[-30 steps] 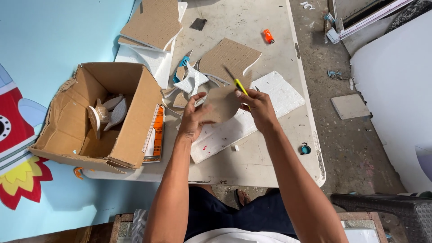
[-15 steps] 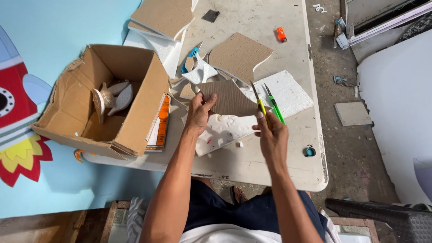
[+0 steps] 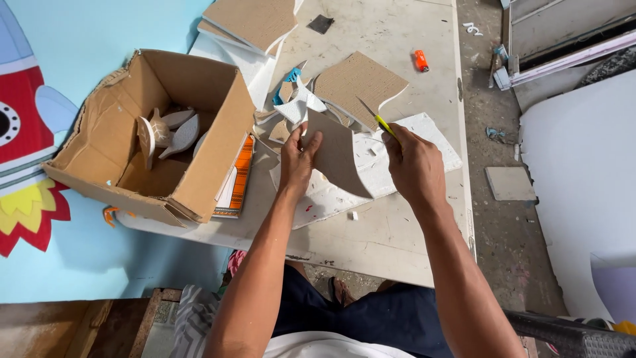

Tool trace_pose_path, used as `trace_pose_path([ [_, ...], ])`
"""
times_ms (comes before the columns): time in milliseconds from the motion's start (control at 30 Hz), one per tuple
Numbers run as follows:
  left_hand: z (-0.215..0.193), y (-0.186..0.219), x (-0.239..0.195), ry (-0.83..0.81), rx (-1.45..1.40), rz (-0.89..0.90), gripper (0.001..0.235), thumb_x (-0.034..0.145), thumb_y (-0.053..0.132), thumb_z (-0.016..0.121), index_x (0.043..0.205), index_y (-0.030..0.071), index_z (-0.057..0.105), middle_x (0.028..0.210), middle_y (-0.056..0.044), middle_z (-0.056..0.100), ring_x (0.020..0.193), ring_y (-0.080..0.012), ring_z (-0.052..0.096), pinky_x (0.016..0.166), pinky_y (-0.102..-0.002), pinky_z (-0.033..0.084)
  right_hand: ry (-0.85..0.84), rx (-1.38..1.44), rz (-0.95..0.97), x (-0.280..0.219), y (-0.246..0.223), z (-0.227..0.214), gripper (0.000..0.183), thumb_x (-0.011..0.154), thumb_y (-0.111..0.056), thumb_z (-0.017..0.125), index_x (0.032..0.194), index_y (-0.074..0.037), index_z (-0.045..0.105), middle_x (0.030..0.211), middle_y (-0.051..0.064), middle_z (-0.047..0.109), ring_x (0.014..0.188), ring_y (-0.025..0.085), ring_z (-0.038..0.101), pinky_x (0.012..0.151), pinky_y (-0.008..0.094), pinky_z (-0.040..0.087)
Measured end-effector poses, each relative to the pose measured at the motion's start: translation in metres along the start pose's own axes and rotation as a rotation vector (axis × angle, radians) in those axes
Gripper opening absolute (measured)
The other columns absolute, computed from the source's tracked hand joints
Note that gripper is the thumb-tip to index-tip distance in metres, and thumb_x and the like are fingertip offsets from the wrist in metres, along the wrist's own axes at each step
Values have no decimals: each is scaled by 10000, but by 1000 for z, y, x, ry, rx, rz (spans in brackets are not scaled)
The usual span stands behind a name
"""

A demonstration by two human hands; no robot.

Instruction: The person uses a yellow utility knife to cut a piece of corrugated cardboard on a white table. They trim the edges and then score and snap off a small section of the cardboard.

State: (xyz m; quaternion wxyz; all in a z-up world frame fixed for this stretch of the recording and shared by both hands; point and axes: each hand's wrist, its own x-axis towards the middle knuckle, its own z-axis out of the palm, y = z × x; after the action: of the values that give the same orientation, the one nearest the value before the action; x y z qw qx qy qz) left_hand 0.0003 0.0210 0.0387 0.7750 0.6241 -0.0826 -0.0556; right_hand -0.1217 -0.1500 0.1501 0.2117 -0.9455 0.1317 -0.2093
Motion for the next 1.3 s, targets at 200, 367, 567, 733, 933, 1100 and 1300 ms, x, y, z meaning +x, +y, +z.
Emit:
trace_pose_path([
  [200, 6, -20, 0, 39, 2, 85, 480, 963, 302, 687, 1260, -67, 609, 991, -219, 683, 1054, -240, 639, 872, -411, 570, -66, -66, -219, 15, -36, 0, 245, 1010, -222, 578, 1214, -171, 705, 935, 99, 752, 735, 367, 714, 640, 469, 565],
  [367, 7, -23, -1, 38, 112, 161, 389, 974, 253, 647, 1232, -37, 630, 884, -185, 699, 1002, -251, 674, 833, -421, 578, -116, -137, -273, 20, -35, 9, 256, 1004, -245, 558, 1184, -171, 724, 953, 84, 762, 734, 376, 719, 645, 465, 573],
  [567, 10, -19, -5, 45, 219, 209, 380, 967, 356, 641, 1189, 51, 683, 968, -204, 725, 1012, -333, 693, 849, -463, 545, -166, -207, -292, 22, -26, 18, 247, 975, -207, 572, 1168, -191, 726, 917, 71, 762, 696, 349, 723, 605, 440, 583],
  [733, 16, -12, -11, 48, 232, 228, 387, 961, 395, 641, 1159, 68, 699, 960, -195, 712, 996, -359, 693, 851, -464, 542, -171, -262, -319, 28, -19, 24, 257, 967, -187, 580, 1175, -200, 730, 900, 71, 761, 673, 309, 729, 592, 399, 590],
  [933, 13, -21, -7, 32, 228, 200, 437, 951, 422, 656, 1172, 46, 688, 1010, -220, 704, 1031, -377, 677, 886, -475, 526, -208, -359, -404, 42, -13, 36, 273, 987, -181, 560, 1200, -225, 724, 864, 50, 758, 555, 209, 694, 532, 291, 564],
  [1100, 12, -17, -7, 62, 234, 213, 406, 957, 378, 634, 1163, 32, 686, 1009, -232, 697, 1015, -397, 676, 876, -486, 523, -311, -428, -458, 44, -17, 20, 262, 1002, -168, 542, 1184, -184, 729, 879, 96, 764, 544, 199, 690, 500, 264, 532],
  [1300, 15, -16, -8, 22, 184, 245, 378, 987, 343, 615, 1169, 19, 682, 1036, -252, 695, 1026, -401, 679, 854, -487, 549, -301, -449, -505, 42, -8, 4, 236, 990, -142, 560, 1153, -169, 728, 814, 82, 745, 518, 210, 673, 481, 285, 526],
])
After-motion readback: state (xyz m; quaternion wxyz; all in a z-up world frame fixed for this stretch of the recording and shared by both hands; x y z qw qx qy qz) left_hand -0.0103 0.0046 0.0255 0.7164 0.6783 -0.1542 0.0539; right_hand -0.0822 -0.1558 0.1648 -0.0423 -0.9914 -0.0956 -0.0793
